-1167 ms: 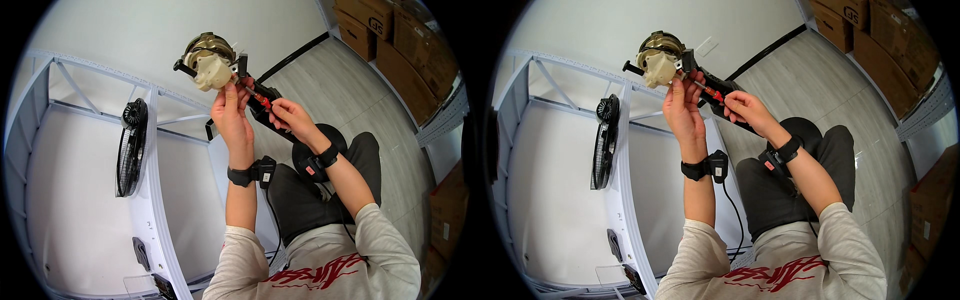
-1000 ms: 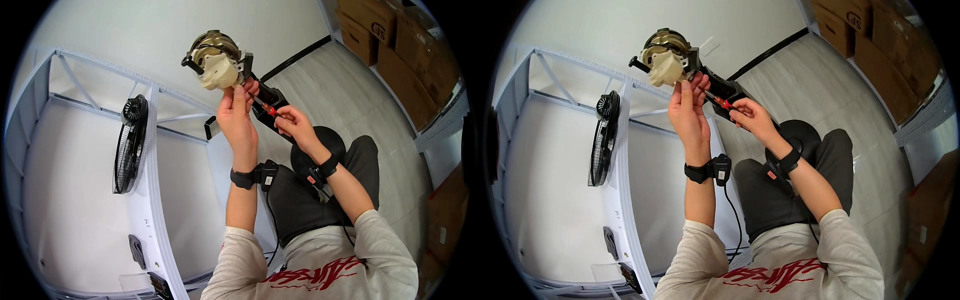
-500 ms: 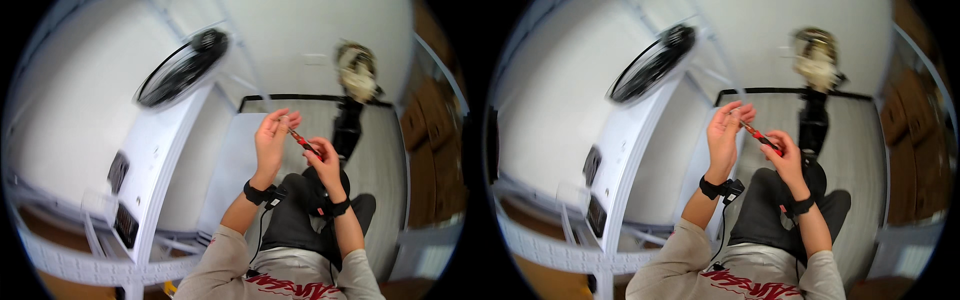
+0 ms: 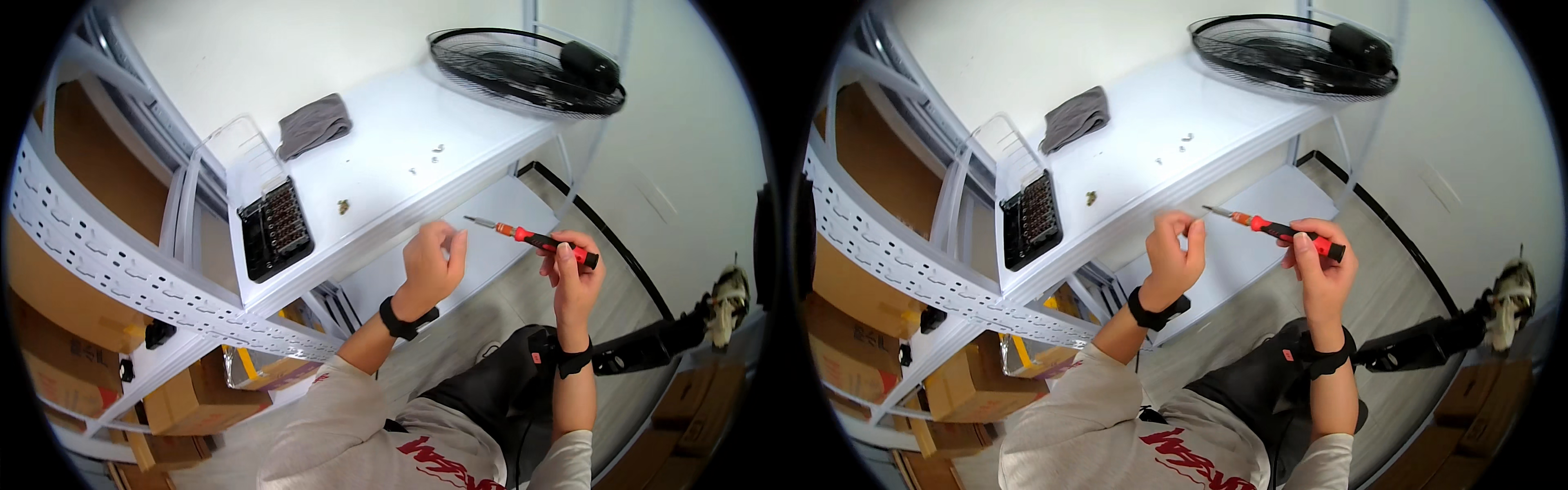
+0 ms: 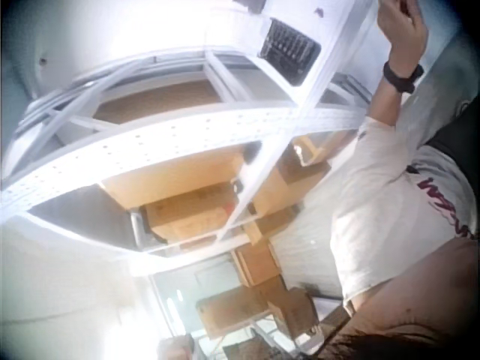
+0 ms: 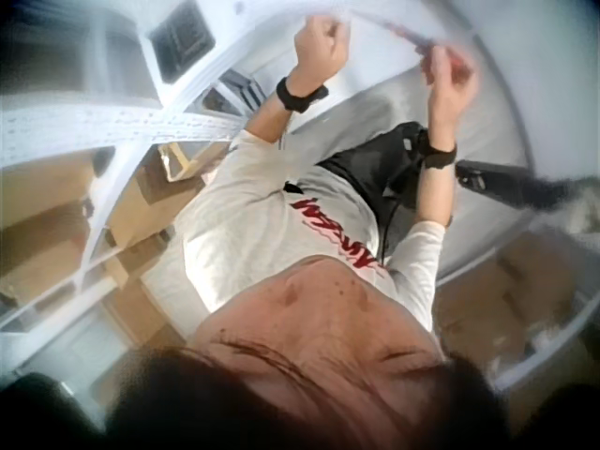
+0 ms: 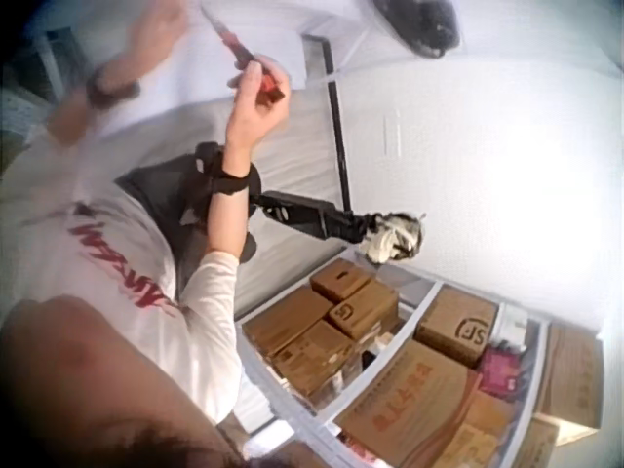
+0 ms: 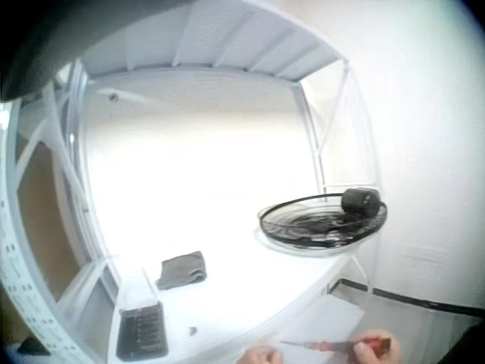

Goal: The person sits on the floor and uses a screwdriver to remove screws from the base and motor housing of a standing fan. They detach the motor assembly and continue unscrewing components, placing removed screws on a nearby shelf.

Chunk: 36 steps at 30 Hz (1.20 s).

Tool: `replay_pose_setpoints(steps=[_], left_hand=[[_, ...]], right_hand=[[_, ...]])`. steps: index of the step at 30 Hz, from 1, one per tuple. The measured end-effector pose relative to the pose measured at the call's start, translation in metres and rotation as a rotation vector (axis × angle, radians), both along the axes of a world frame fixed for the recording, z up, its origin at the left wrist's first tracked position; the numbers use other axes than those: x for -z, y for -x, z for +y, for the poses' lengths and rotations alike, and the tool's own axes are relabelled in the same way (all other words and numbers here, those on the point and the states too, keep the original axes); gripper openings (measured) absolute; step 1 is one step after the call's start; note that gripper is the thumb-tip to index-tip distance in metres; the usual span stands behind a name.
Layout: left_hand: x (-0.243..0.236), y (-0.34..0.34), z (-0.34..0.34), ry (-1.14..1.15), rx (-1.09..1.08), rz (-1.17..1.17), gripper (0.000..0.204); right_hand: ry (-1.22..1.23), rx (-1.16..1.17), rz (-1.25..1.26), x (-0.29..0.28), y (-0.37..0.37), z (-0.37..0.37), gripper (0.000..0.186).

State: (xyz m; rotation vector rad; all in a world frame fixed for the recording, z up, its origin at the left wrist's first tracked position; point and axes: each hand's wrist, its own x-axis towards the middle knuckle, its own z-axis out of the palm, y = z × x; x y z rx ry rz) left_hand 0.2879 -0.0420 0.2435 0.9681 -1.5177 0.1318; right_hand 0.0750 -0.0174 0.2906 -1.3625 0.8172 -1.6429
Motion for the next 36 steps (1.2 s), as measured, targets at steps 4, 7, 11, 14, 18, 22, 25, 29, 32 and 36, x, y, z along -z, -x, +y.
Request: replay_pose_setpoints(steps=[4,7,11,14,18,22,25,29,32,36], left_hand=[[0.010,-0.033,0.022,-0.133,-0.113,-0.199,0.019],[0.011,-0.048,0.033,-0.142,-0.127,-0.163,0.018],[0.013,-0.063,0.038,-0.102,-0.142,-0.148,0.019],[0.013,-0.072,0.042,-0.094,-0.147,-0.137,0.019],[0.015,-0.075,0.039,-0.076,-0.126,-0.113,0.019],[0.016,-0.073,0.036,-0.082,-0.112,-0.090,0.018],[0.016,-0.069,0.035,-0.090,-0.105,-0.066,0.017],[0.014,-0.069,0.035,-0.090,-0.091,-0.062,0.017],[0.012,-0.068,0.036,-0.091,-0.084,-0.041,0.017],[0.012,-0.068,0.037,-0.089,-0.062,-0.007,0.017]], right_hand=[[0.043,-0.168,0.107,-0.031,-0.048,-0.006,0.014],[0.088,-0.252,0.247,-0.040,-0.086,-0.017,0.015],[0.177,-0.281,0.317,-0.035,-0.112,-0.025,0.018],[0.168,-0.297,0.252,-0.036,-0.123,-0.022,0.018],[0.153,-0.290,0.242,-0.033,-0.126,-0.021,0.019],[0.178,-0.273,0.281,-0.033,-0.130,-0.022,0.019],[0.199,-0.278,0.276,-0.029,-0.133,-0.025,0.019],[0.157,-0.288,0.264,-0.029,-0.133,-0.022,0.018],[0.122,-0.310,0.219,-0.028,-0.130,-0.022,0.019],[0.104,-0.325,0.198,-0.029,-0.128,-0.022,0.018]])
